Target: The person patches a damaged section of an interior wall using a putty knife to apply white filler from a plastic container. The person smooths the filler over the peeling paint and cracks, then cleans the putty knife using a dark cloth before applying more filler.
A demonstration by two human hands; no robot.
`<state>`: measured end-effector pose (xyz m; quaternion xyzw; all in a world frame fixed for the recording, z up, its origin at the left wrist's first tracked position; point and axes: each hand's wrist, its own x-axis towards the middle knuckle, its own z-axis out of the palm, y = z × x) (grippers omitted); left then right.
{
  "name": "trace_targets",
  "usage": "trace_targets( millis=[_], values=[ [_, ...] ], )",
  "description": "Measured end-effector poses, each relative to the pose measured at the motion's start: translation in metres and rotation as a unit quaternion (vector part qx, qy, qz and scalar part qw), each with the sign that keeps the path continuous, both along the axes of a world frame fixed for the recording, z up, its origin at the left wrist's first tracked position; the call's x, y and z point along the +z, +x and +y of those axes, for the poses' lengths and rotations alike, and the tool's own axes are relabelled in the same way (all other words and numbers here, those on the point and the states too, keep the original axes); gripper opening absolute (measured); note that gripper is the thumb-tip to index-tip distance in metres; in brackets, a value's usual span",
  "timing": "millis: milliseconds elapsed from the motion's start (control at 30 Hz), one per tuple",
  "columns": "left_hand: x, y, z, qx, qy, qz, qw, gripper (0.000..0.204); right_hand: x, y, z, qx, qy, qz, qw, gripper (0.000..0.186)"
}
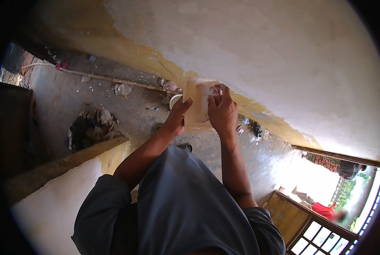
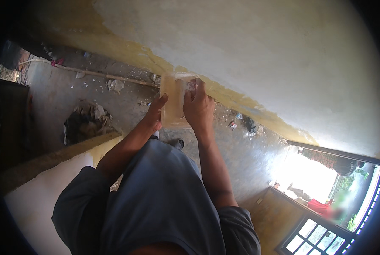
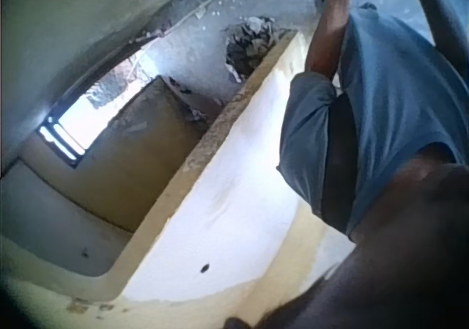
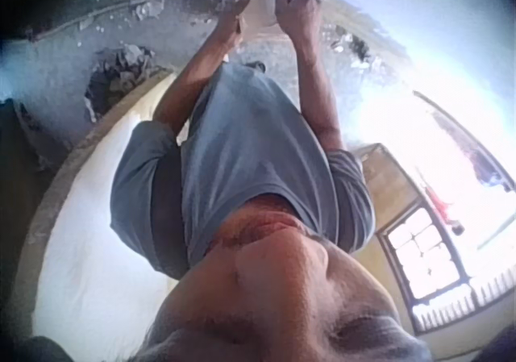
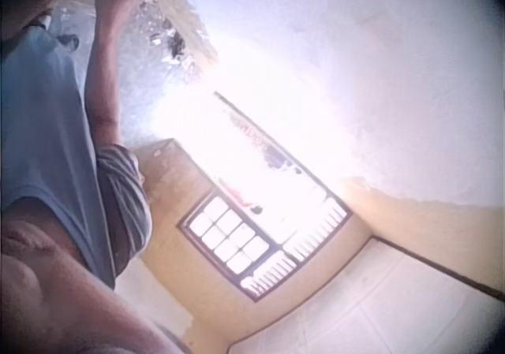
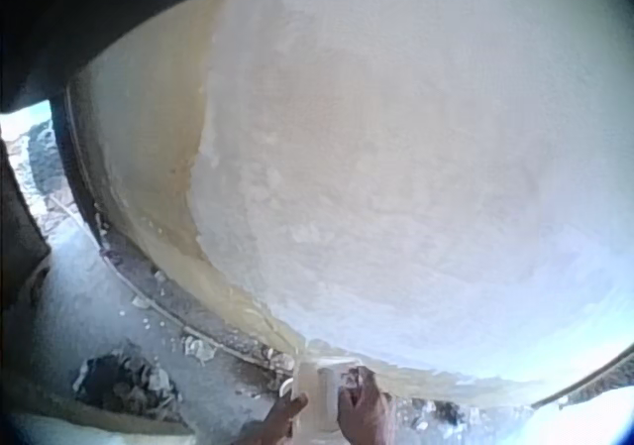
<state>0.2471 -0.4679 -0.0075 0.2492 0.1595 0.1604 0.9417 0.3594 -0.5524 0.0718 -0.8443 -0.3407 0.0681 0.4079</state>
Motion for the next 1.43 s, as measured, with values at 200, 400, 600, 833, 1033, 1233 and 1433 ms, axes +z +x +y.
trace_targets(
  millis=[200, 400, 600, 833, 1033, 1233, 1433],
  values=[
    [-0.001, 0.0, -0.002, 0.008, -0.006, -0.023, 1.0, 0.058, 0.01, -0.009, -0.001, 0.003, -0.004, 0.012, 1.0, 0.034],
    [0.007, 0.003, -0.005, -0.002, -0.011, -0.011, 1.0, 0.06, 0.014, -0.003, -0.005, -0.049, -0.036, 0.07, 0.996, 0.037],
    [-0.012, 0.008, 0.002, -0.007, 0.014, 0.012, 1.0, 0.054, -0.015, 0.005, -0.006, -0.057, 0.016, 0.161, 0.985, 0.034],
    [-0.012, -0.003, 0.011, 0.002, -0.075, 0.005, 0.997, 0.052, -0.013, 0.027, -0.021, -0.099, 0.173, 0.235, 0.951, 0.029],
    [-0.012, 0.003, 0.015, -0.016, -0.077, 0.003, 0.997, 0.051, -0.016, 0.025, -0.02, -0.119, 0.118, 0.22, 0.961, 0.03],
    [-0.009, 0.007, 0.009, -0.016, 0.006, 0.034, 0.999, 0.06, -0.009, 0.016, -0.007, -0.09, 0.03, 0.165, 0.982, 0.031],
    [-0.014, 0.007, 0.008, -0.017, -0.038, -0.007, 0.999, 0.055, -0.018, 0.013, -0.002, -0.056, 0.105, 0.211, 0.97, 0.028]
  ],
)
